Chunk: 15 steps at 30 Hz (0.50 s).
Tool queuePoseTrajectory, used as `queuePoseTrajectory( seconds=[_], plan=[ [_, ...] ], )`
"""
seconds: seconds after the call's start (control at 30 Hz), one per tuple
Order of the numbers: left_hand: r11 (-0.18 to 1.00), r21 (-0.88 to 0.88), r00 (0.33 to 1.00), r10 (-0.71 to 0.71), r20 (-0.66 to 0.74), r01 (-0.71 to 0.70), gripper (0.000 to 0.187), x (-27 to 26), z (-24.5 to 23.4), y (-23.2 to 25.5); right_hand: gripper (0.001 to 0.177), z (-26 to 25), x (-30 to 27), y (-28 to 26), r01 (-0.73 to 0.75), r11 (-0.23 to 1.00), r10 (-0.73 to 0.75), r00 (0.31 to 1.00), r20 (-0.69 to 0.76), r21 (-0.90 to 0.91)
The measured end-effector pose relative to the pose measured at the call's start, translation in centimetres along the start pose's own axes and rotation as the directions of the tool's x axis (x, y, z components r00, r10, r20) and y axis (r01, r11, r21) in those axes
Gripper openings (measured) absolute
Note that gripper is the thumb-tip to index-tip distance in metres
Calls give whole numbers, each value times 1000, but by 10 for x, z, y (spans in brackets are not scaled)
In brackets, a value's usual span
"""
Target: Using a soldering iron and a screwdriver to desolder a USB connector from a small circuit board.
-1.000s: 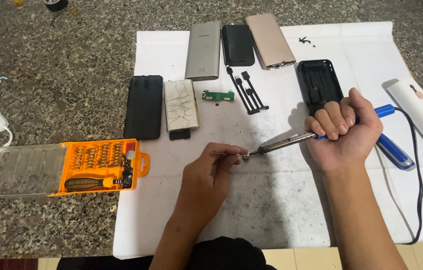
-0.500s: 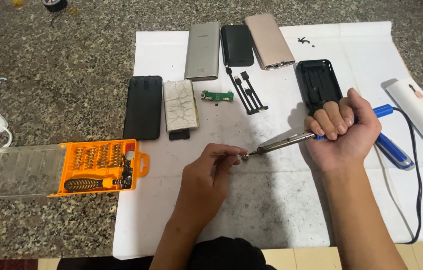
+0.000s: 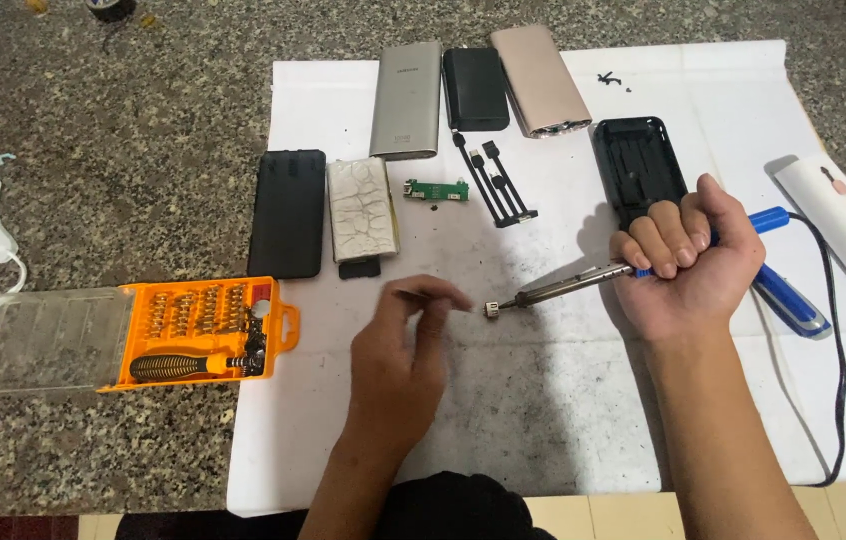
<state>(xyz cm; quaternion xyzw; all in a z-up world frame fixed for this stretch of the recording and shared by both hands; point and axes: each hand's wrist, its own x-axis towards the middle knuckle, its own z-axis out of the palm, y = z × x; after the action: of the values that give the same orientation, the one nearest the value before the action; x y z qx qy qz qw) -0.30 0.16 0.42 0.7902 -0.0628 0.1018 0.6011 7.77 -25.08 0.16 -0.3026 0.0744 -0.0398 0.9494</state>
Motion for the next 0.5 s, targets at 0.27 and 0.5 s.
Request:
queuePoseTrajectory(
  seconds=[0.27, 0.5],
  plan=[
    [993, 10, 992, 121, -20, -121, 18, -6, 2, -6, 51, 1, -1, 0, -13, 1000, 13, 1000, -23, 3],
    [947, 235, 957, 163, 238, -220, 28, 3, 7, -7, 51, 2, -1, 0, 5, 1000, -6, 1000, -26, -17]
  ],
)
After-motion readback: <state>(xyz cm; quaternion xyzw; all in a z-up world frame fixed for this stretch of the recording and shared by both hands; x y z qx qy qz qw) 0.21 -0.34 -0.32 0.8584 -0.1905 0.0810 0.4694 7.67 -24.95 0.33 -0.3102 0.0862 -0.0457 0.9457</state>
